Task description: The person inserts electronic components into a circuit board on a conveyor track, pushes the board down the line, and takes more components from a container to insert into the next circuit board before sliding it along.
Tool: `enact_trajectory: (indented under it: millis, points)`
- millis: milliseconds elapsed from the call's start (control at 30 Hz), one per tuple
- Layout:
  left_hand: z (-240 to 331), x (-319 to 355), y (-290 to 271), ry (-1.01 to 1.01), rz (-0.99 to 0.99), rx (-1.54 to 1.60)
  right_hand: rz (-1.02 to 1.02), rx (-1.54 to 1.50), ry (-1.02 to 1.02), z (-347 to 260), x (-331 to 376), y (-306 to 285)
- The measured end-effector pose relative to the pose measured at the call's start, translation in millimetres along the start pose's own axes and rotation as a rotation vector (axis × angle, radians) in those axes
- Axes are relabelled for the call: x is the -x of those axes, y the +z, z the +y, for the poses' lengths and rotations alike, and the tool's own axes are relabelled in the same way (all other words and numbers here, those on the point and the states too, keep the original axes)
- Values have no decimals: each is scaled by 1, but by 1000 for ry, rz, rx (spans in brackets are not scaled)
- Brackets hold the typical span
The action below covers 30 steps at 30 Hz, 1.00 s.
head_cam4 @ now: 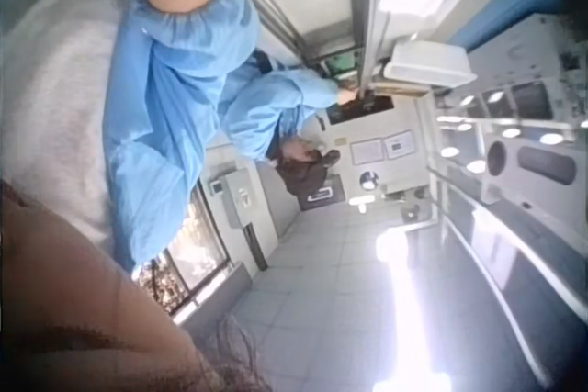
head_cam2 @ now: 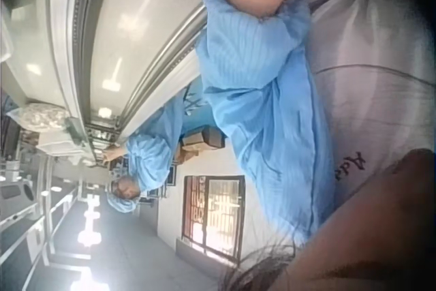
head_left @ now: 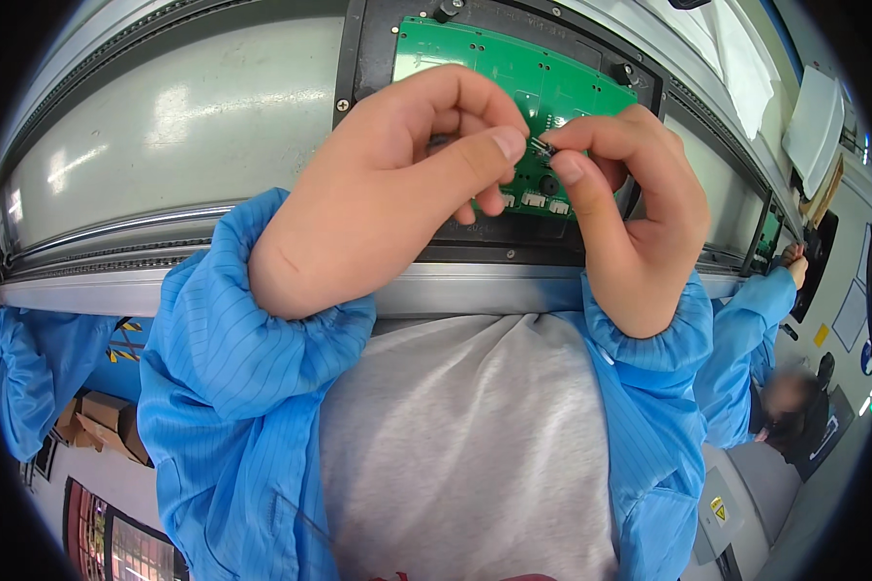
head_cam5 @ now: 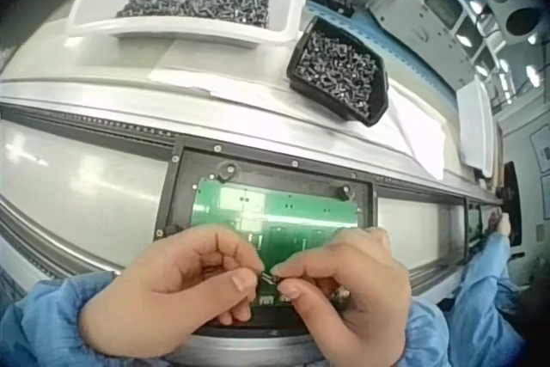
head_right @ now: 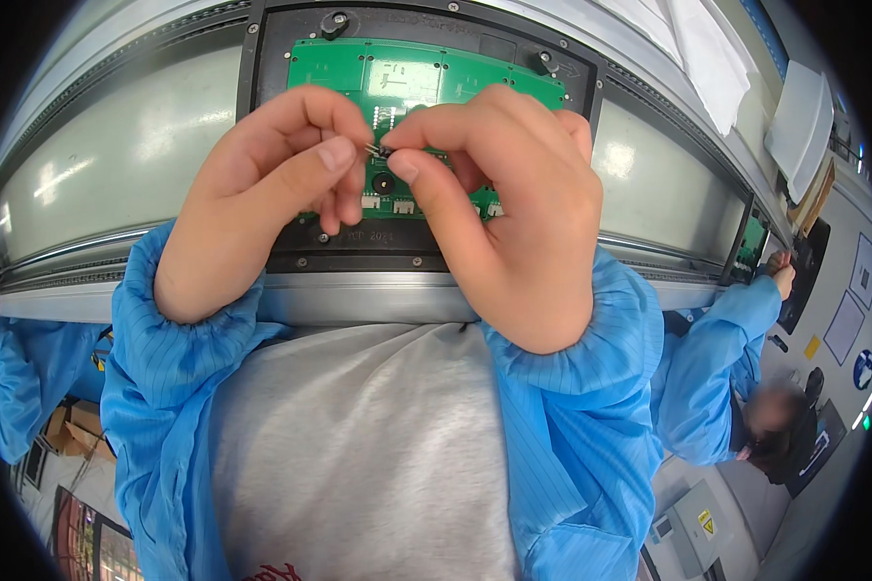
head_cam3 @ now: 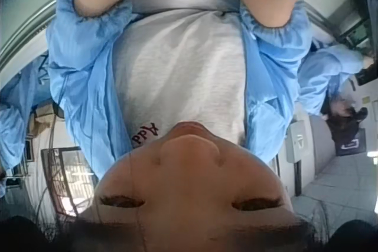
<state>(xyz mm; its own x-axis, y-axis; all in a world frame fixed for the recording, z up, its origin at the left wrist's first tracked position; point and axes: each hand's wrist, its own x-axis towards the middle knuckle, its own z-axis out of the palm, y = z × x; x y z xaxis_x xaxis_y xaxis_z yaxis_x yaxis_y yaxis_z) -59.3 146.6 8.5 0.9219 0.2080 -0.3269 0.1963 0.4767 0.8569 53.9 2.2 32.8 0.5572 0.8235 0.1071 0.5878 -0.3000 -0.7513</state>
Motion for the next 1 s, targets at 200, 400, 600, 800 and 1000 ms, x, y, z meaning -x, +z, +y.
enact_trajectory:
  millis: [200,400,600,800,1000]
  points:
    - [2,-1,2,-117,-82,44,-43,84,-76,3,3,-7]
    - [-1,-4,-1,-134,-126,106,-70,-26,-82,6,0,-7]
    - [-4,-5,-6,50,83,324,-8,-1,-54,7,-4,-7]
    - [7,-4,-13,235,248,418,-243,305,-117,21,-5,4]
    - [-7,-6,-27,263,-39,618,-247,386,-106,24,-6,12]
